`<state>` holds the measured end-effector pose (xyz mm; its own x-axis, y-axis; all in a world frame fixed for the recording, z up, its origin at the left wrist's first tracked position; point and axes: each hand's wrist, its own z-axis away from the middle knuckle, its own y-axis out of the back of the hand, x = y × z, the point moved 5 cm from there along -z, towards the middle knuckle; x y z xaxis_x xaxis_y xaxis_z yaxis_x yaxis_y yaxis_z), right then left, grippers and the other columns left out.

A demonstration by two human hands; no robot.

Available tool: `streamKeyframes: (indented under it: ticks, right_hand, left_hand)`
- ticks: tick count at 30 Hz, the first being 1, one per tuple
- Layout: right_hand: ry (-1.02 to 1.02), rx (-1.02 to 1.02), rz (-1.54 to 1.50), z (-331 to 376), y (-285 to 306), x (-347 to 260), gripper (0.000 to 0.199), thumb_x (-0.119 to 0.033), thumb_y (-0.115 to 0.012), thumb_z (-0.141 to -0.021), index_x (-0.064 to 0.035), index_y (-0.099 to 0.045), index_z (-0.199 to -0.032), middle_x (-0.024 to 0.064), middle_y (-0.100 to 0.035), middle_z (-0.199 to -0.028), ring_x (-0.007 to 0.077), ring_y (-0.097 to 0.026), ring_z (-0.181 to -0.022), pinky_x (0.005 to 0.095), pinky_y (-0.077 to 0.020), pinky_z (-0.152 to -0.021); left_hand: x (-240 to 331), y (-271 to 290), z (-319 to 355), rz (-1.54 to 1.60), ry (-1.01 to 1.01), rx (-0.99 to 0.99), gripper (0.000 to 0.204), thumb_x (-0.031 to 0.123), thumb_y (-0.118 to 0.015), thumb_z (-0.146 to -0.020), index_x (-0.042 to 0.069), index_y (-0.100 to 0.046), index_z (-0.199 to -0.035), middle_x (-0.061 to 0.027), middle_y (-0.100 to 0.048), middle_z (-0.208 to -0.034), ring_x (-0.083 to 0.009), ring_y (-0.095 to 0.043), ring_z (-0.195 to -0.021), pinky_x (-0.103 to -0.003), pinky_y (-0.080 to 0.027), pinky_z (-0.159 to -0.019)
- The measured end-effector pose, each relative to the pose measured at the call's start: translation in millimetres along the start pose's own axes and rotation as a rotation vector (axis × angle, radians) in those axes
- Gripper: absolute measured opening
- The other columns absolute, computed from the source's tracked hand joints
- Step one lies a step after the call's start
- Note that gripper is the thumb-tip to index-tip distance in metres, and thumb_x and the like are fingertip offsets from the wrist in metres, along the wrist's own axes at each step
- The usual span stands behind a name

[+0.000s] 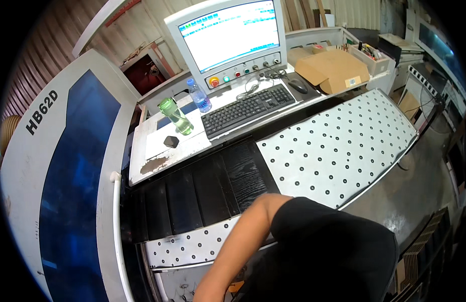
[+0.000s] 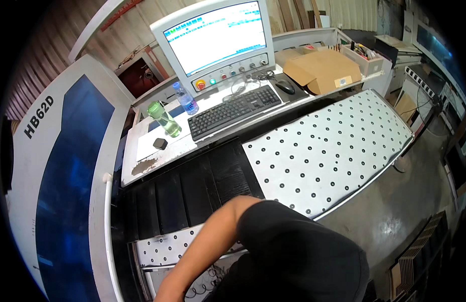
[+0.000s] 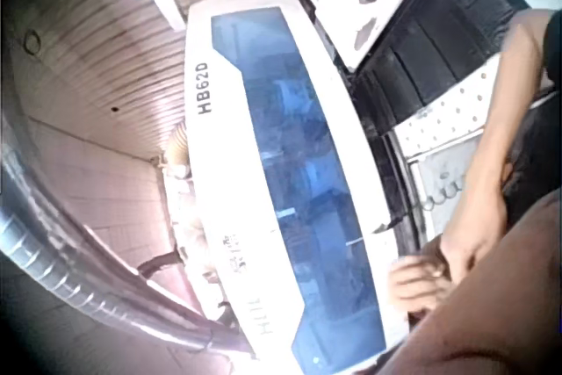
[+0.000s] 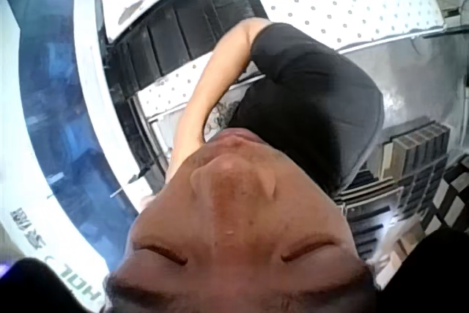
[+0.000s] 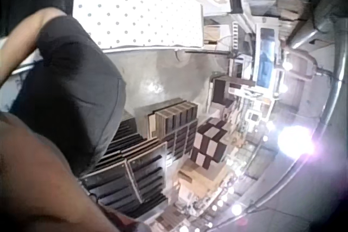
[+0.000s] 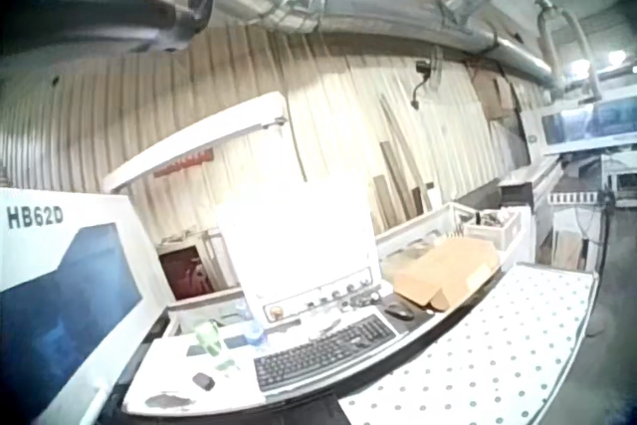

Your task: The person positions wooden panels onto an industrial woodworking machine, uses a compressed air nozzle to clean the surfaces, and stacks the panels onto a pallet.

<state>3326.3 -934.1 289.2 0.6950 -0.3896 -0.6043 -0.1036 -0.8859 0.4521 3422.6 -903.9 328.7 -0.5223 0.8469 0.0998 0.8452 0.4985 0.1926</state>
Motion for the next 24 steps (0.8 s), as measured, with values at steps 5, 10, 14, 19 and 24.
streamKeyframes:
  ticks: [5,10,14,19,24]
  right_hand:
    - [-0.025,0.365,-0.548,51,67,37,0.018,-0.018,-0.076,-0.093,-0.0026,-0.071,-0.101,-0.0032,-0.067,-0.083,0.0029,-0.055,-0.072,0.0226,-0.0438,-0.062]
    - [-0.532,0.897,-0.358,183,62,125,0.018,-0.017,-0.068,-0.101,-0.0058,-0.062,-0.114,-0.0098,-0.05,-0.071,-0.0011,-0.043,-0.063,0.0197,-0.032,-0.056]
    - [-0.825,0.851,-0.197,200,5,153,0.015,-0.016,-0.067,-0.101,-0.0077,-0.063,-0.113,-0.0076,-0.04,-0.061,0.0037,-0.034,-0.056,0.0274,-0.0295,-0.056]
    - [-1.016,0.779,-0.171,157,-15,180,0.02,-0.018,-0.068,-0.1,-0.0067,-0.065,-0.116,0.0026,-0.056,-0.064,0.0133,-0.05,-0.058,0.0337,-0.0404,-0.059]
    - [-1.12,0.728,-0.006,148,-20,206,0.017,-0.022,-0.065,-0.1,-0.0109,-0.066,-0.113,0.006,-0.069,-0.072,0.0202,-0.064,-0.064,0.0371,-0.0469,-0.064]
  left_hand:
    - [-44,167,70,-1.048,0.149,0.269,0.063,0.054,-0.065,-0.1,-0.003,-0.058,-0.126,-0.0249,-0.059,-0.125,-0.0382,-0.06,-0.11,-0.051,-0.045,-0.102]
    - [-116,261,212,-1.591,0.275,0.101,0.087,0.052,-0.072,-0.095,-0.01,-0.041,-0.147,-0.0324,-0.047,-0.144,-0.0487,-0.047,-0.132,-0.056,-0.04,-0.111]
    - [-153,272,265,-1.788,0.501,-0.036,0.073,0.054,-0.073,-0.092,-0.008,-0.05,-0.125,-0.025,-0.048,-0.126,-0.0429,-0.049,-0.112,-0.053,-0.038,-0.093]
    - [-158,217,203,-1.528,0.396,-0.028,0.032,0.03,-0.071,-0.1,0.0,-0.07,-0.109,-0.0145,-0.076,-0.098,-0.0298,-0.073,-0.083,-0.039,-0.055,-0.071]
    - [-188,181,221,-0.777,0.582,-0.013,0.023,0.014,-0.062,-0.105,-0.005,-0.064,-0.117,-0.0164,-0.069,-0.113,-0.0283,-0.067,-0.1,-0.04,-0.053,-0.092]
